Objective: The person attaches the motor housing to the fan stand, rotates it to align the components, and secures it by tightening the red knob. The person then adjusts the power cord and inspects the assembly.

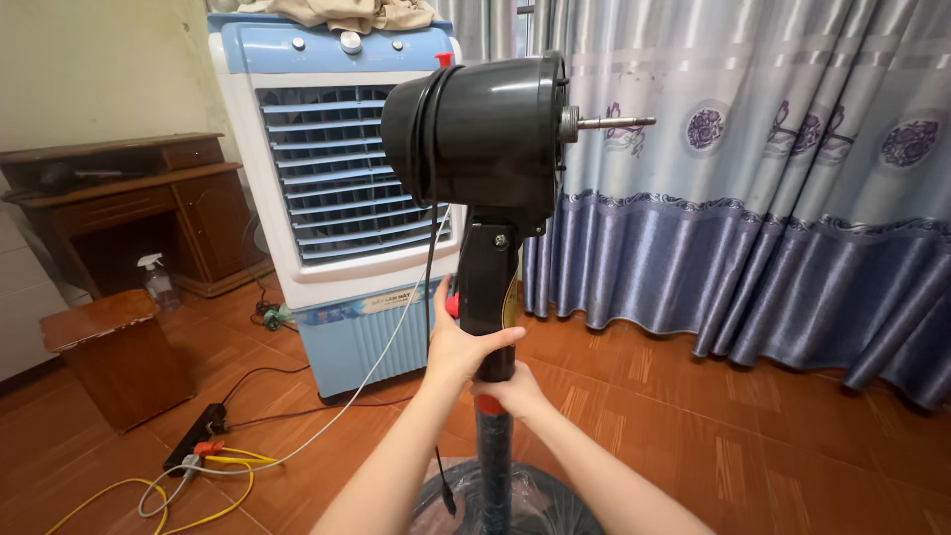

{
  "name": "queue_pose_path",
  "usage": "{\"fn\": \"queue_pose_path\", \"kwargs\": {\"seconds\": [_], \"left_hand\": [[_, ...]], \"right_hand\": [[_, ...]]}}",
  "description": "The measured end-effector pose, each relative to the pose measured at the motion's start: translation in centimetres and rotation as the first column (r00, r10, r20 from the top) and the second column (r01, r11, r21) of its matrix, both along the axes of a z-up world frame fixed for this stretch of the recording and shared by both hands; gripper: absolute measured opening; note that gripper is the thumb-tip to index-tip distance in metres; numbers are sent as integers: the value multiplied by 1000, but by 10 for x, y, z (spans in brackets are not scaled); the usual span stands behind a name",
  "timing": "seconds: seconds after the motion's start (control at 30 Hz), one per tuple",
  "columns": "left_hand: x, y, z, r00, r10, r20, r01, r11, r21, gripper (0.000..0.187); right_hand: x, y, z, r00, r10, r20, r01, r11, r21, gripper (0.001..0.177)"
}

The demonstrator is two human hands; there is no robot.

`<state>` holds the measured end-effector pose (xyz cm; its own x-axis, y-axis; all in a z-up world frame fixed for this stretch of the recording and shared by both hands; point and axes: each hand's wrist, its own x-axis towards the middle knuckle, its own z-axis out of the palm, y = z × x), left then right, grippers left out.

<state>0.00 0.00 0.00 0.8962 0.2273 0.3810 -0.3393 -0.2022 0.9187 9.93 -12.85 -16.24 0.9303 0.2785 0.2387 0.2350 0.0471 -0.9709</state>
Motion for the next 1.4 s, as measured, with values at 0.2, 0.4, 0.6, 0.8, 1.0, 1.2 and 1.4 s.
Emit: {"fn": "queue_pose_path", "kwargs": {"seconds": [0.2, 0.4, 0.6, 0.8, 1.0, 1.2, 1.4], "left_hand": [[-10, -12, 6, 999, 47, 9, -46, 997, -54, 92], [-29, -27, 12, 987, 161, 4, -160, 981, -109, 77], [-28, -37, 9, 975, 213, 61, -201, 967, -160, 73], [-22, -50, 5, 888, 458, 47, -457, 889, -27, 81], [-22, -24, 7, 994, 48, 101, -22, 971, -240, 66], [-22, -27, 14, 998, 66, 24, -57, 959, -276, 66], [-23, -47, 17, 940, 337, -55, -341, 912, -229, 74]], "right_hand": [[-50, 22, 34, 969, -246, 19, 243, 965, 101, 35], [-83, 40, 61, 828, -558, 54, 554, 800, -229, 52], [-73, 36, 47, 832, -528, 171, 554, 812, -184, 59], [-58, 36, 27, 823, -520, 230, 559, 812, -166, 52], [-56, 32, 30, 851, -518, 90, 525, 831, -184, 46], [-59, 32, 39, 868, -497, 15, 491, 852, -180, 46], [-66, 39, 30, 798, -560, 223, 600, 770, -214, 48]]}}
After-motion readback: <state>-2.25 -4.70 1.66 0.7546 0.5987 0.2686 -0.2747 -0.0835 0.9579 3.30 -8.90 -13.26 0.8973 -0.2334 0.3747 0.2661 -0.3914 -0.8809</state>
